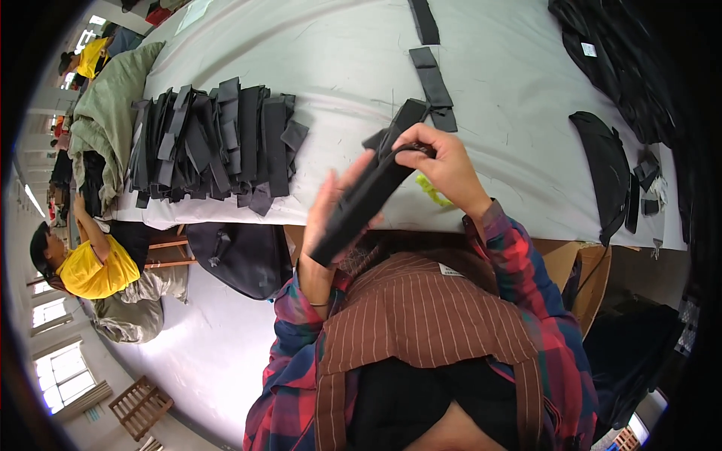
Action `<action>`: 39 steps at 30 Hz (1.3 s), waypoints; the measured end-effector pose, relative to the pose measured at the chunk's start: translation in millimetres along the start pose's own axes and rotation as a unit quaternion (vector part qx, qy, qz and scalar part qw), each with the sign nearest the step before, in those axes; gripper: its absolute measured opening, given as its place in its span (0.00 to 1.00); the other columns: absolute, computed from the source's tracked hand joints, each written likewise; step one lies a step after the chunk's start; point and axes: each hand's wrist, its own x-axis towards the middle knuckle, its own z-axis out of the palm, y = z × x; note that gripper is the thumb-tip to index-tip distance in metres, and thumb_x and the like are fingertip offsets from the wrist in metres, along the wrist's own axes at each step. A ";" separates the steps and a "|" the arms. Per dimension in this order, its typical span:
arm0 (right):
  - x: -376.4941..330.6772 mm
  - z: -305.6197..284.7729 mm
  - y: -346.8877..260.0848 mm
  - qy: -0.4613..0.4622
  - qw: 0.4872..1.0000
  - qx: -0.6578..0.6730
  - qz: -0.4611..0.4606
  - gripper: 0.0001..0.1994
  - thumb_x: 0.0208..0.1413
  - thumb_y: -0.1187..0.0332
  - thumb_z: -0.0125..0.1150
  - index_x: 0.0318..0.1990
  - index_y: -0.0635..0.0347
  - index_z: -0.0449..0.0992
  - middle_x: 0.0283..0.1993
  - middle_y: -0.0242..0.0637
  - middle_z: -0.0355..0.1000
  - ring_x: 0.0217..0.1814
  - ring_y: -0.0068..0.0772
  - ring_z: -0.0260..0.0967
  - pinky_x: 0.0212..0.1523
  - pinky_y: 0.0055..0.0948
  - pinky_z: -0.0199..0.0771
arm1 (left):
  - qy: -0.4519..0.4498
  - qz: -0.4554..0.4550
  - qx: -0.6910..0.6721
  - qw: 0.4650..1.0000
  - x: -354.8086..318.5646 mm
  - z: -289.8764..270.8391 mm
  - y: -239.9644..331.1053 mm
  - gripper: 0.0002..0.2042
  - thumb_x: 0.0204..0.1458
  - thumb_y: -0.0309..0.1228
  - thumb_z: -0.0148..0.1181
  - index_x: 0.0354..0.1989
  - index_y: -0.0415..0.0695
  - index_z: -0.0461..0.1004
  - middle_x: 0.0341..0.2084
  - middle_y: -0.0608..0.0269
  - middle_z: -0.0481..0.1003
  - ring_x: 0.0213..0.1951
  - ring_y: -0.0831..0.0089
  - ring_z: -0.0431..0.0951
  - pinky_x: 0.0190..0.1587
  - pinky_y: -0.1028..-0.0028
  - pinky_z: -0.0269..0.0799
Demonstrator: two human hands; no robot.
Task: Trim excess material and loose threads from black fabric straps using a pair of snips.
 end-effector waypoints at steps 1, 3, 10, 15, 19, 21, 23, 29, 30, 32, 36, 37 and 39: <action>0.9 0.2 2.0 0.032 0.993 0.104 0.036 0.07 0.50 0.70 0.64 0.35 0.61 0.75 0.24 0.23 0.66 0.26 0.16 0.63 0.27 0.18 0.62 | 0.005 0.061 -0.037 0.997 0.4 -3.7 -0.1 0.27 0.59 0.47 0.47 0.63 0.45 0.59 0.49 0.57 0.72 0.42 0.68 0.74 0.43 0.67 0.72; -0.9 0.3 -3.7 0.050 0.982 0.159 0.093 0.05 0.51 0.70 0.64 0.33 0.60 0.74 0.23 0.21 0.64 0.22 0.13 0.58 0.24 0.16 0.57 | 0.012 0.122 -0.062 0.991 -2.0 -16.2 1.4 0.25 0.56 0.41 0.50 0.61 0.46 0.60 0.57 0.58 0.66 0.54 0.58 0.67 0.57 0.53 0.61; -13.7 24.7 -3.2 0.089 0.934 0.294 0.184 0.05 0.54 0.69 0.62 0.32 0.59 0.74 0.20 0.19 0.60 0.16 0.09 0.47 0.17 0.16 0.46 | 0.108 0.168 0.214 0.956 21.9 11.9 -23.2 0.26 0.49 0.23 0.53 0.59 0.42 0.57 0.57 0.60 0.62 0.57 0.68 0.61 0.58 0.69 0.55; -17.5 22.3 3.2 0.061 0.902 0.375 0.205 0.05 0.55 0.69 0.61 0.31 0.58 0.74 0.22 0.20 0.62 0.16 0.09 0.47 0.17 0.16 0.45 | 0.119 0.217 0.348 0.904 23.3 4.6 -23.6 0.23 0.53 0.22 0.53 0.58 0.38 0.59 0.54 0.59 0.65 0.55 0.74 0.64 0.55 0.73 0.60; -18.4 19.3 -8.0 -0.003 0.931 0.294 0.218 0.05 0.55 0.69 0.61 0.34 0.60 0.74 0.24 0.22 0.64 0.19 0.10 0.53 0.20 0.16 0.51 | 0.124 0.255 0.327 0.902 21.6 -10.6 -21.3 0.18 0.55 0.23 0.56 0.54 0.37 0.64 0.48 0.61 0.71 0.49 0.75 0.70 0.52 0.75 0.65; -19.0 20.3 -4.0 -0.010 0.984 0.148 0.094 0.08 0.54 0.70 0.61 0.39 0.62 0.74 0.28 0.24 0.68 0.27 0.15 0.61 0.29 0.17 0.62 | 0.144 0.281 0.271 0.909 19.2 -12.3 -18.4 0.15 0.55 0.23 0.57 0.51 0.36 0.68 0.42 0.62 0.75 0.42 0.77 0.74 0.47 0.78 0.69; -16.4 16.6 -6.6 0.025 0.997 0.065 0.021 0.09 0.53 0.71 0.62 0.41 0.62 0.74 0.31 0.25 0.69 0.31 0.17 0.63 0.34 0.19 0.64 | 0.155 0.278 0.245 0.916 17.7 -11.8 -16.8 0.14 0.55 0.23 0.57 0.50 0.36 0.69 0.41 0.62 0.75 0.41 0.78 0.75 0.46 0.79 0.70; -15.6 4.6 -20.7 0.043 0.995 -0.053 -0.066 0.13 0.49 0.73 0.63 0.44 0.61 0.75 0.36 0.29 0.72 0.36 0.22 0.66 0.39 0.22 0.67 | 0.152 0.262 0.192 0.933 11.7 -11.0 -14.2 0.14 0.53 0.22 0.58 0.49 0.37 0.69 0.39 0.63 0.76 0.39 0.80 0.76 0.42 0.80 0.73; -15.5 4.8 -21.2 0.037 0.990 -0.098 -0.091 0.11 0.48 0.71 0.64 0.42 0.58 0.76 0.35 0.30 0.74 0.34 0.25 0.67 0.38 0.24 0.68 | 0.152 0.258 0.188 0.935 11.6 -10.7 -14.4 0.14 0.53 0.21 0.58 0.48 0.37 0.69 0.39 0.63 0.76 0.39 0.80 0.76 0.43 0.80 0.73; -14.2 6.3 -22.5 0.033 0.982 -0.144 -0.117 0.10 0.47 0.69 0.64 0.39 0.55 0.78 0.34 0.30 0.75 0.32 0.29 0.68 0.37 0.26 0.69 | 0.152 0.248 0.194 0.937 11.6 -7.6 -13.9 0.14 0.53 0.21 0.58 0.49 0.37 0.69 0.39 0.63 0.76 0.38 0.80 0.76 0.43 0.80 0.73; -11.7 11.0 -21.6 0.072 0.967 -0.194 -0.151 0.08 0.47 0.70 0.64 0.36 0.56 0.78 0.30 0.31 0.74 0.29 0.32 0.66 0.32 0.27 0.65 | 0.158 0.232 0.206 0.937 11.7 -2.6 -14.8 0.15 0.53 0.21 0.58 0.49 0.36 0.69 0.39 0.63 0.76 0.38 0.80 0.76 0.42 0.80 0.73; -11.2 11.2 -20.6 0.082 0.961 -0.211 -0.160 0.07 0.46 0.68 0.64 0.35 0.52 0.78 0.30 0.28 0.74 0.28 0.34 0.66 0.30 0.30 0.64 | 0.158 0.232 0.206 0.937 11.9 -2.2 -15.0 0.15 0.53 0.21 0.58 0.49 0.36 0.69 0.39 0.63 0.76 0.38 0.80 0.76 0.42 0.80 0.73; -10.3 11.4 -19.2 0.090 0.954 -0.226 -0.175 0.07 0.46 0.67 0.64 0.34 0.52 0.78 0.29 0.28 0.74 0.27 0.34 0.65 0.30 0.30 0.63 | 0.155 0.234 0.225 0.933 12.1 -1.9 -15.6 0.14 0.53 0.21 0.58 0.49 0.36 0.70 0.38 0.64 0.76 0.38 0.81 0.76 0.41 0.81 0.73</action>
